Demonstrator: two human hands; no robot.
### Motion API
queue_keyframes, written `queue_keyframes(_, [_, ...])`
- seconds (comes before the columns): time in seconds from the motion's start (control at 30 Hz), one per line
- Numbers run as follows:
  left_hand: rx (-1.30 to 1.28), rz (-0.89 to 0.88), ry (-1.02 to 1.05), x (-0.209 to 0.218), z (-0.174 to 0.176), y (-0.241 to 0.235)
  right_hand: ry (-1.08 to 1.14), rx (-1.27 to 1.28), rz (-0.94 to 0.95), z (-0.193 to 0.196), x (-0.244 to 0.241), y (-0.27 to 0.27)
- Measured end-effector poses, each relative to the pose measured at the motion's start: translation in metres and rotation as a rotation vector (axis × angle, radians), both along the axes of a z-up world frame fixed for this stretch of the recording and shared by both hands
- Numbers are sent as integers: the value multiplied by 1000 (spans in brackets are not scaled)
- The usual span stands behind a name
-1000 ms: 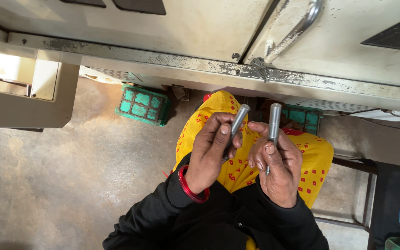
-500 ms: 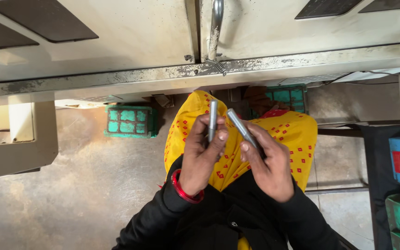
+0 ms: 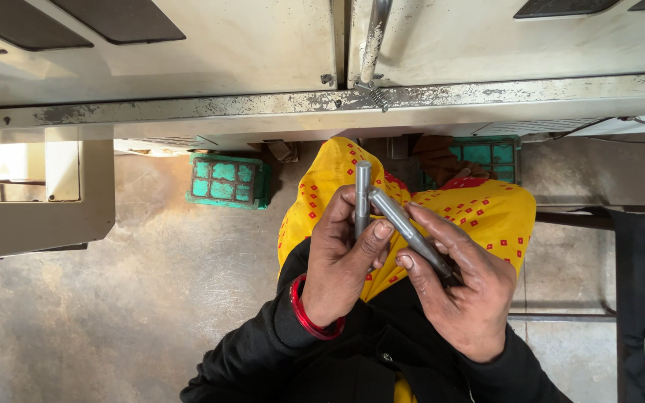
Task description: The person sits on the floor and handles two metal rods, comparing them and placing one into a blue container. They then use the rods to pry open a gap in a white metal structure.
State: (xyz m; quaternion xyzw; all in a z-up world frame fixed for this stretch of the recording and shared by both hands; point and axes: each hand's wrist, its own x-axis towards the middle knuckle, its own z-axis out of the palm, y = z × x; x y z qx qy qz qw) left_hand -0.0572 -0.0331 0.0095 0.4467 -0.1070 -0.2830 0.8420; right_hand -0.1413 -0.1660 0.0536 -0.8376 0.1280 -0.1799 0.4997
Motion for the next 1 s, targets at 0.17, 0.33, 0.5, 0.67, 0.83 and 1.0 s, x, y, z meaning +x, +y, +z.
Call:
queue_keyframes(0.17, [-36, -11, 16, -1, 1, 1, -6, -100, -19, 2, 0, 0])
queue_keyframes(0.33, [-63, 1, 40, 0, 1, 2, -60, -184, -29, 5, 2, 3])
queue_keyframes(0.5, [-56, 1, 97, 0, 2, 4, -62, -207, -45, 7, 4, 7])
queue_keyframes(0.67, [-117, -10, 114, 2, 2, 4, -107, -227, -42, 7, 6, 9])
queue_keyframes(0.83, [-57, -20, 14, 0, 5, 7, -206, -389, -95, 5, 10, 14])
queue_keyframes(1.0, [-171, -56, 118, -3, 4, 8, -240, -417, -98, 6, 6, 9])
